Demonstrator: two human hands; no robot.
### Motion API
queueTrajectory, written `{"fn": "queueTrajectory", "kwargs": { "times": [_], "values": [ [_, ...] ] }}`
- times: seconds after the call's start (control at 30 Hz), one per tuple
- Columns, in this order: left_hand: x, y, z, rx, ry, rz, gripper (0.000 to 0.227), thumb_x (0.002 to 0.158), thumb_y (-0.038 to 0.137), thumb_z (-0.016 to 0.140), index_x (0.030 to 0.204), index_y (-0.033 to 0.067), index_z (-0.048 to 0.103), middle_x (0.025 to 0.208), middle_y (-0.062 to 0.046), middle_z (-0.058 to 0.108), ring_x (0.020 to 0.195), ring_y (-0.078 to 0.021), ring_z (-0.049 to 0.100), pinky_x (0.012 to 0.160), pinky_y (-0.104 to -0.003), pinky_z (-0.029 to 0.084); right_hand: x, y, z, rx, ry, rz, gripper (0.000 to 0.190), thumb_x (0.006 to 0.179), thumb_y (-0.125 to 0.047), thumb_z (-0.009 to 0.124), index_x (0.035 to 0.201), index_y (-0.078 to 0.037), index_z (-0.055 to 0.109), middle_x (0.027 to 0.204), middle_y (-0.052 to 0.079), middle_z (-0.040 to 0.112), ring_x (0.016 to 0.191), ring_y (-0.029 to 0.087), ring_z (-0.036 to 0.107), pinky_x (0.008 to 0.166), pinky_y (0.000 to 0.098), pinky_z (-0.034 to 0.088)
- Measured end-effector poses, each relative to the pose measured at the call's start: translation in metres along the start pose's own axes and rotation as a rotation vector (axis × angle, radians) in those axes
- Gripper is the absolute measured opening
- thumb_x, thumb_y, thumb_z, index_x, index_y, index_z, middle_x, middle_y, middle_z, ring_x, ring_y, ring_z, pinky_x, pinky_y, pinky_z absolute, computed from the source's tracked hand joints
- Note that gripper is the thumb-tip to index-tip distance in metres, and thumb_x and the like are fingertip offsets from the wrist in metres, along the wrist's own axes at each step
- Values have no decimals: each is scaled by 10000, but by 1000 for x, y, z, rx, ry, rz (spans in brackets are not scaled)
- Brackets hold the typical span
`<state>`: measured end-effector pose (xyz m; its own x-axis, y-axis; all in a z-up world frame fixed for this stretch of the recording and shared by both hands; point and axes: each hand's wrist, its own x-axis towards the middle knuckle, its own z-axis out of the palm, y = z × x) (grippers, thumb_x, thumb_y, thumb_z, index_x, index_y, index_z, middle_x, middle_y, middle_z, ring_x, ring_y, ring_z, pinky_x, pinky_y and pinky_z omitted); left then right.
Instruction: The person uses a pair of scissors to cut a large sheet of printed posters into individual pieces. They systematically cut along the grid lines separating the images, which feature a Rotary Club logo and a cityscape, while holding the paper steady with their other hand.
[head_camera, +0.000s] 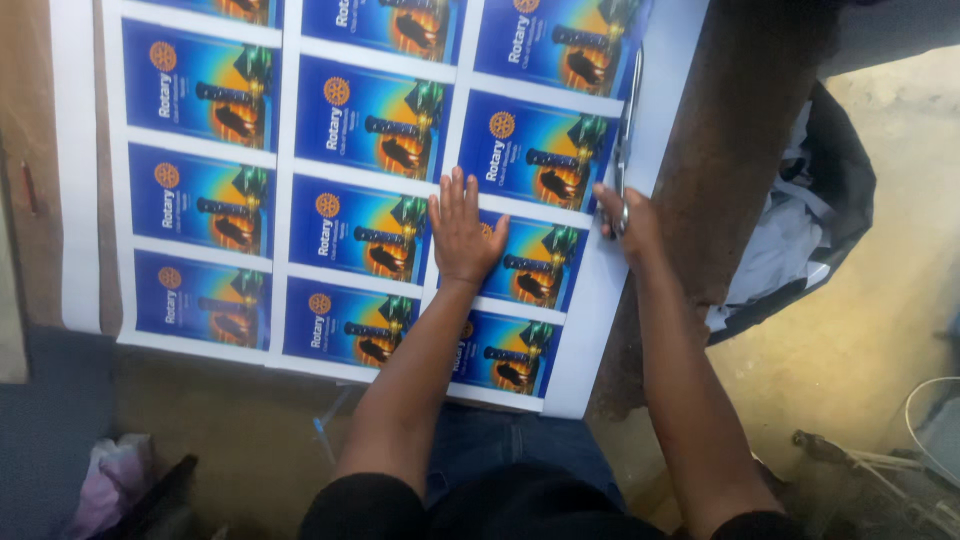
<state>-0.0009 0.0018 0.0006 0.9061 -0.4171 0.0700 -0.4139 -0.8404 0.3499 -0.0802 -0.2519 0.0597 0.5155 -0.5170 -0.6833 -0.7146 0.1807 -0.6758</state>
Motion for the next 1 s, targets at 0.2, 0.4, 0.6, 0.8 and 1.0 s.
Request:
{"fn": "queueTrajectory", "kwargs": {
  "times": [0.2,0.4,0.6,0.8,1.0],
  "values": [
    [-5,-10,12,-89,132,31,821,893,564,718,1537,132,449,1666,-137,323,1545,-339,336,1258,-545,239,-156,114,-6,-185,-121,242,469,962,-514,758,959,-54,664,743,143,658,644,281,679,614,338,525],
    [-20,-20,31,-249,169,-28,525,872,430,758,1291,126,667,1595,-99,441,1504,-308,409,1256,-520,292,-267,175,-16,-398,-241,370,508,911,-513,807,976,-33,652,736,157,657,700,285,690,723,405,531],
    [-123,-16,-17,-180,-4,-49,558,887,295,765,1399,156,593,1656,-110,355,1552,-303,331,1267,-521,270,-293,204,-47,-587,-343,238,511,897,-498,775,872,-5,644,624,194,660,599,282,664,626,401,521],
    [-242,-10,-71,-164,-229,14,656,964,253,675,1551,111,417,1694,-131,247,1581,-333,213,1284,-532,205,-277,182,-78,-878,-518,251,328,939,-433,568,932,-105,584,805,102,672,706,233,623,668,376,471],
    [-296,21,-67,-156,-189,-139,570,997,246,597,1533,97,472,1683,-128,279,1566,-341,235,1247,-559,227,-226,195,-138,-697,-736,180,252,836,-327,675,852,-119,533,740,70,567,666,201,529,639,364,436]
  ]
}}
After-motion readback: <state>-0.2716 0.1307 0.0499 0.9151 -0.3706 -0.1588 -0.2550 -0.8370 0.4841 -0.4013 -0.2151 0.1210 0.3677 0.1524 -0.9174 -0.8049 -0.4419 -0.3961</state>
